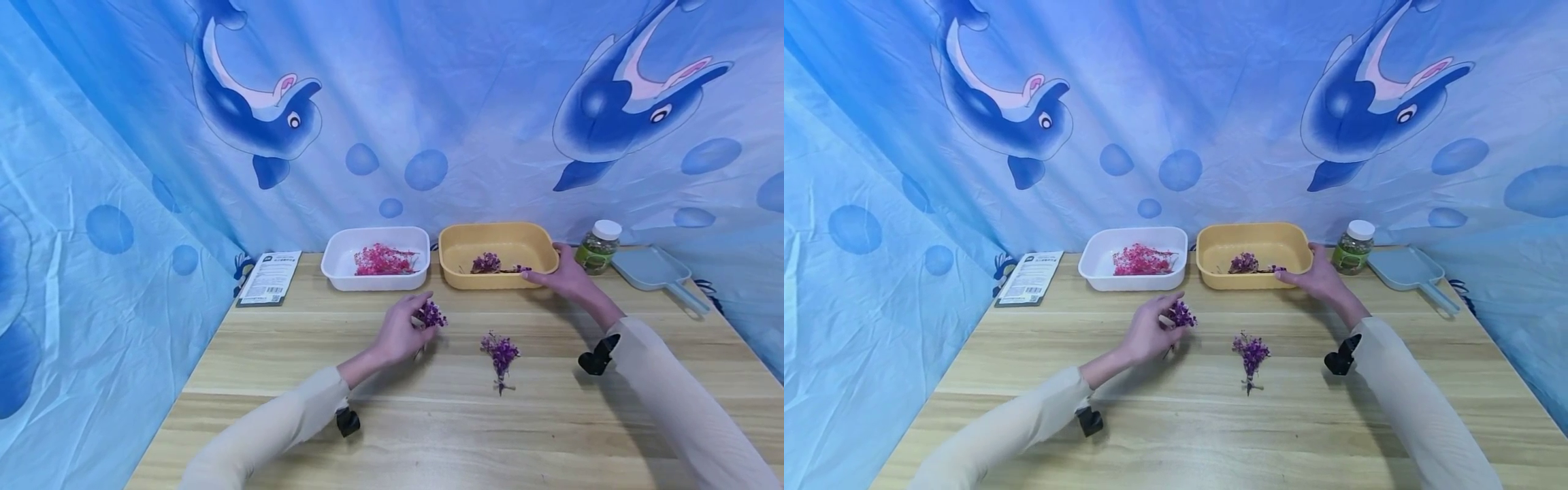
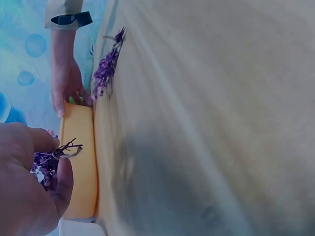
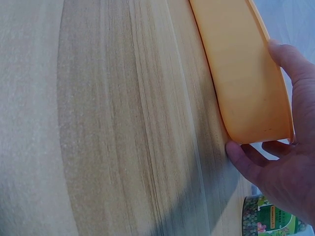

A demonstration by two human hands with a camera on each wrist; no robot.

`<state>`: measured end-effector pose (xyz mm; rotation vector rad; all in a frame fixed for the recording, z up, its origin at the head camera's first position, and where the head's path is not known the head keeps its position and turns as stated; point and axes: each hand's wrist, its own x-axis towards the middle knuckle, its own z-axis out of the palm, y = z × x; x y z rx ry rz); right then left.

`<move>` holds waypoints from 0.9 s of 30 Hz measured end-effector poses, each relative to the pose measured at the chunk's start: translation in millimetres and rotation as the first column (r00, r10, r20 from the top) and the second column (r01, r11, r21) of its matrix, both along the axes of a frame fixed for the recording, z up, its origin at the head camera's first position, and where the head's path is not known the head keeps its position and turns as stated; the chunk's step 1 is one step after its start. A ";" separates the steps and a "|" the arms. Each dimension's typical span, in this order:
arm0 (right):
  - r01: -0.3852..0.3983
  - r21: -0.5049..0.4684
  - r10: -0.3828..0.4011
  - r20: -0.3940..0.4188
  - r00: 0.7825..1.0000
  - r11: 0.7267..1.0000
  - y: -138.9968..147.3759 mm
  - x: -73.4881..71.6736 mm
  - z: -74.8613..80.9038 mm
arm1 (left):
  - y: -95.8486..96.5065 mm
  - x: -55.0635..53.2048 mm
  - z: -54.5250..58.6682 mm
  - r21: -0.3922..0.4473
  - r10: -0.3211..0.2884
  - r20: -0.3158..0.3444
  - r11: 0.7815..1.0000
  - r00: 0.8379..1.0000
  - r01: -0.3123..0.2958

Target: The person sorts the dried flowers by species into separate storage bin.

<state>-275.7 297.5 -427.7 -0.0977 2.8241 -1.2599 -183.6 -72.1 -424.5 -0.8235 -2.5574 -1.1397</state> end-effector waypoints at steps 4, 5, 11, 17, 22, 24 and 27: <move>0.003 0.003 -0.002 -0.008 1.000 1.000 0.0 -0.2 -0.2 | 5.1 -8.9 5.5 0.006 -0.014 0.002 1.000 1.000 0.014; 0.003 0.002 -0.003 -0.010 1.000 1.000 -0.1 -0.3 -0.3 | 6.6 -11.0 6.8 0.004 -0.014 0.007 1.000 1.000 0.014; 0.001 -0.001 -0.001 -0.012 1.000 1.000 0.8 -0.9 -1.4 | 16.2 -24.7 11.9 -0.019 -0.004 0.009 1.000 1.000 0.004; -0.005 -0.008 0.005 -0.016 1.000 1.000 1.2 -0.6 -2.1 | 26.0 -36.6 17.8 -0.026 -0.011 -0.001 1.000 1.000 0.011; -0.008 -0.016 0.007 -0.025 1.000 1.000 0.5 0.7 -1.5 | 35.3 -48.2 23.7 -0.030 -0.018 0.013 0.999 1.000 0.019; -0.008 -0.013 0.007 -0.025 1.000 1.000 0.6 0.5 -1.6 | 38.9 -54.4 25.5 -0.031 -0.018 -0.003 0.999 1.000 0.018; -0.007 -0.011 0.007 -0.022 1.000 1.000 0.9 -0.1 -1.9 | 44.2 -63.3 29.7 -0.050 -0.007 -0.037 0.999 0.999 0.005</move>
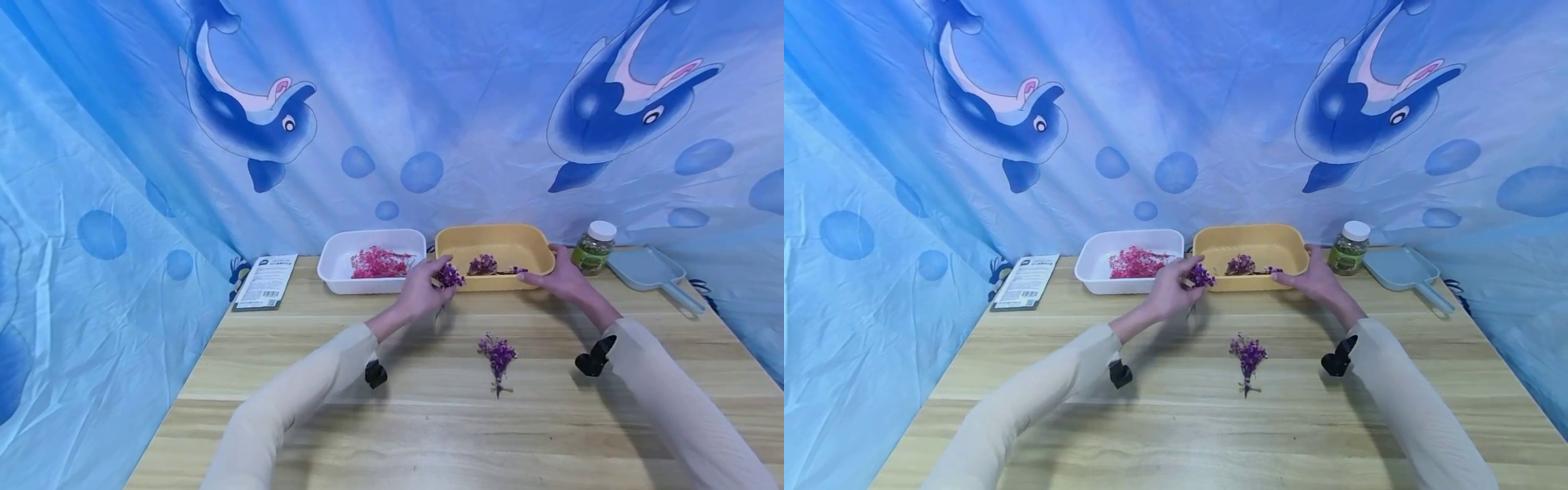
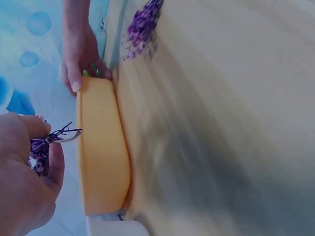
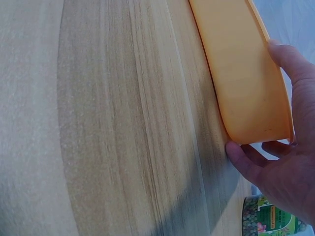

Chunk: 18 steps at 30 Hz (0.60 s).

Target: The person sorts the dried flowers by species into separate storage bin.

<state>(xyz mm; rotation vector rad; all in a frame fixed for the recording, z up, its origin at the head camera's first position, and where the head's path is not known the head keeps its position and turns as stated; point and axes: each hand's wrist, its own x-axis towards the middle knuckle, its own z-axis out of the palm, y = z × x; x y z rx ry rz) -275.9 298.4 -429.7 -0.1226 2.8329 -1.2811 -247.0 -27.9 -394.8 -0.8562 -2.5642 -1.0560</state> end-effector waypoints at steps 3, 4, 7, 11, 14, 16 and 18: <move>0.002 -0.001 -0.002 -0.001 1.000 1.000 0.6 -0.4 -0.9 | 6.4 -9.3 6.0 -0.025 0.014 -0.006 1.000 1.000 -0.015; 0.003 -0.003 -0.003 -0.002 1.000 1.000 0.7 -0.5 -1.2 | 8.6 -13.2 7.7 -0.035 0.015 -0.008 0.999 1.000 -0.015; 0.005 -0.005 -0.005 -0.003 1.000 1.000 0.9 -0.7 -1.4 | 15.4 -25.7 12.9 -0.049 0.006 0.003 0.999 1.000 -0.006; 0.008 -0.009 -0.008 -0.002 1.000 1.000 -0.2 -0.6 -1.4 | 25.0 -43.0 18.2 -0.050 0.001 0.036 0.999 0.999 0.001; 0.009 -0.019 -0.009 -0.005 1.000 1.000 -1.1 -0.4 -1.2 | 32.9 -53.2 22.0 -0.060 0.017 0.069 0.998 0.997 -0.013; 0.011 -0.026 -0.011 -0.010 1.000 1.000 -1.1 -0.4 -0.9 | 38.1 -58.6 23.8 -0.072 0.028 0.085 0.997 0.996 -0.022; 0.014 -0.032 -0.014 -0.015 1.000 0.999 -0.8 -0.1 -0.3 | 43.2 -64.3 24.7 -0.075 0.039 0.103 0.997 0.994 -0.031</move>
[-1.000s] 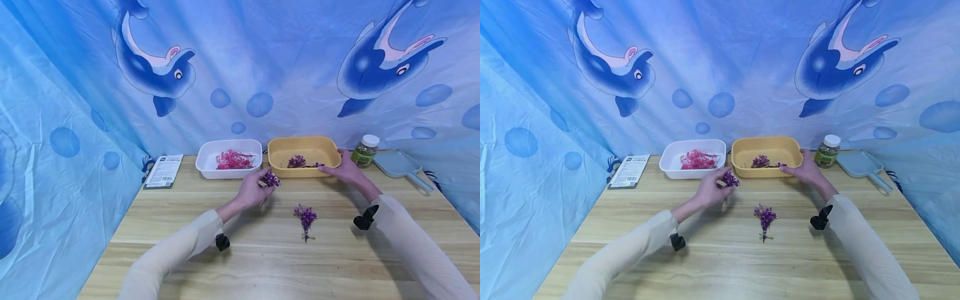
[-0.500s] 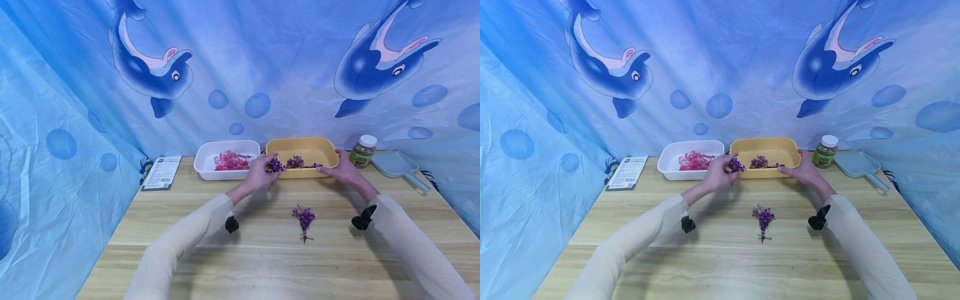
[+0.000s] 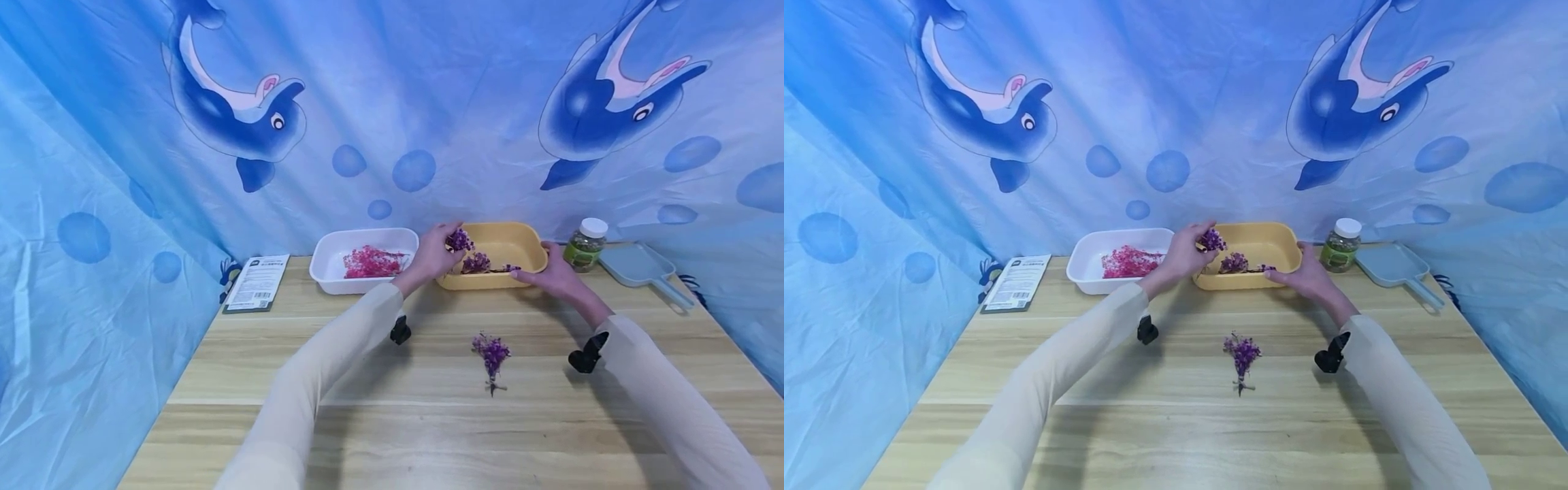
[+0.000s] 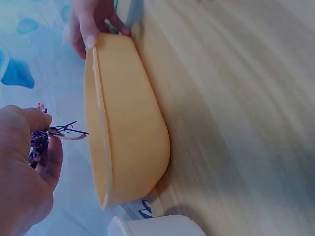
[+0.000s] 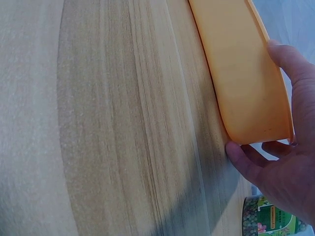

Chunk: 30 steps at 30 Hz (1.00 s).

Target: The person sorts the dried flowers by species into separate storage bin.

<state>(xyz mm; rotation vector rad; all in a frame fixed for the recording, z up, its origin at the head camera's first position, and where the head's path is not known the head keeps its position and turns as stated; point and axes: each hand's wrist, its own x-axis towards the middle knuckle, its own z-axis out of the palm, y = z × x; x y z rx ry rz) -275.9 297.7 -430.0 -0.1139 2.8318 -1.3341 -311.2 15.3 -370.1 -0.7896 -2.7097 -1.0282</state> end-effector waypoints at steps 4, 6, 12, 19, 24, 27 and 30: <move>0.003 -0.004 -0.003 -0.006 1.000 1.000 -0.3 -0.1 1.5 | 7.0 -10.8 -0.8 -0.004 0.032 0.032 0.999 0.999 -0.032; 0.001 -0.003 -0.001 -0.007 1.000 1.000 -0.8 -0.6 1.5 | 9.1 -15.3 -2.5 -0.008 0.049 0.050 0.999 0.998 -0.049; 0.002 -0.008 -0.002 -0.015 1.000 1.000 -2.6 -2.4 -0.6 | 12.2 -26.4 -7.8 -0.007 0.080 0.104 0.997 0.991 -0.079; 0.007 0.006 -0.007 -0.007 1.000 1.000 -3.5 -2.0 1.0 | 13.9 -33.9 -12.5 -0.028 0.113 0.147 0.994 0.983 -0.110; 0.008 0.009 -0.007 -0.002 1.000 1.000 -2.4 -0.8 2.2 | 15.9 -35.7 -15.5 -0.024 0.097 0.097 0.995 0.991 -0.095; 0.010 0.004 -0.010 0.000 1.000 1.000 -1.2 0.1 2.0 | 16.9 -36.6 -17.7 -0.003 0.084 0.096 0.996 0.992 -0.084; 0.011 0.004 -0.011 0.001 1.000 1.000 0.0 1.4 2.0 | 17.2 -35.6 -19.0 0.041 0.075 0.101 0.996 0.992 -0.080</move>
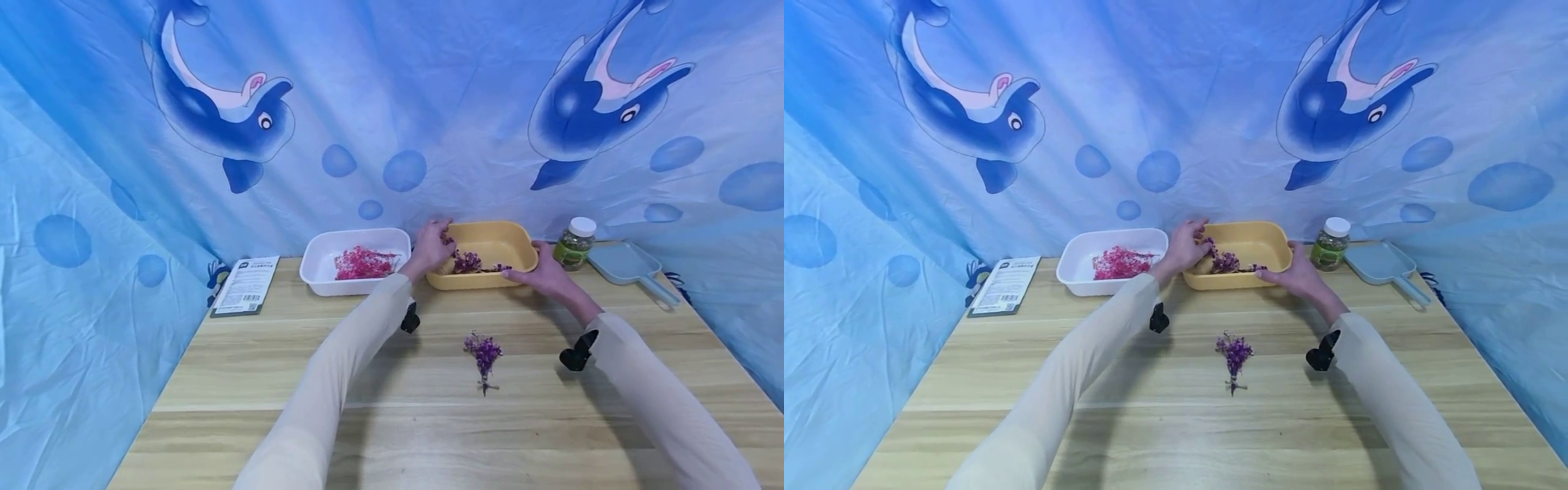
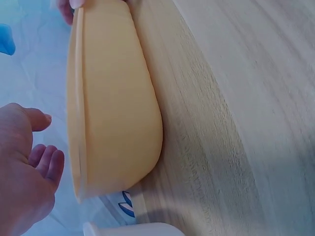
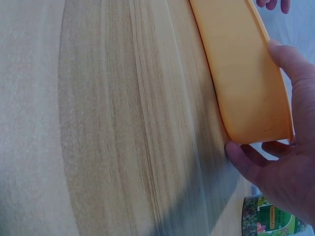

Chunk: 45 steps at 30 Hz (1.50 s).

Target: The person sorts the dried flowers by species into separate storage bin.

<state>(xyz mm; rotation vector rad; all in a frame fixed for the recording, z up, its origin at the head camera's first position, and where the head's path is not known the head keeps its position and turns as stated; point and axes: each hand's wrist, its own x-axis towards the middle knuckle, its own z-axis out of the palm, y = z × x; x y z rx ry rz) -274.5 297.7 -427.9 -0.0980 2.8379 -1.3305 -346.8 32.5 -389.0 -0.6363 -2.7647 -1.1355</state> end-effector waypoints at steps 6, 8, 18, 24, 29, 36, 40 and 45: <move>-0.001 -0.002 0.001 -0.007 1.000 1.000 -2.1 -1.6 0.0 | -7.8 9.6 2.1 0.073 -0.038 -0.057 0.996 0.998 0.042; 0.002 0.001 -0.002 -0.006 1.000 1.000 -1.5 -2.6 -0.4 | -10.1 14.1 2.1 0.083 -0.050 -0.080 0.995 0.996 0.057; 0.001 0.005 -0.001 0.017 1.000 1.000 -0.9 -0.6 -0.1 | -14.5 45.5 -3.0 0.286 -0.144 -0.041 0.946 0.989 0.149; -0.007 0.002 0.007 0.014 1.000 1.000 0.4 -0.1 -0.4 | -16.7 71.7 -8.6 0.318 -0.161 -0.020 0.934 0.987 0.159; -0.020 -0.024 0.020 -0.007 1.000 1.000 0.9 -1.4 -2.4 | -18.6 98.7 -20.2 0.369 -0.152 0.025 0.920 0.988 0.132; -0.018 -0.017 0.018 -0.013 1.000 1.000 1.3 -2.4 -3.6 | -20.0 137.2 -39.4 0.421 -0.172 0.085 0.899 0.981 0.121; -0.017 -0.014 0.017 -0.010 1.000 1.000 1.4 -2.0 -3.8 | -19.9 159.2 -47.6 0.448 -0.187 0.169 0.889 0.968 0.094; -0.016 -0.010 0.016 -0.012 1.000 1.000 0.3 -0.9 -2.8 | -17.3 180.0 -56.8 0.426 -0.178 0.187 0.901 0.966 0.084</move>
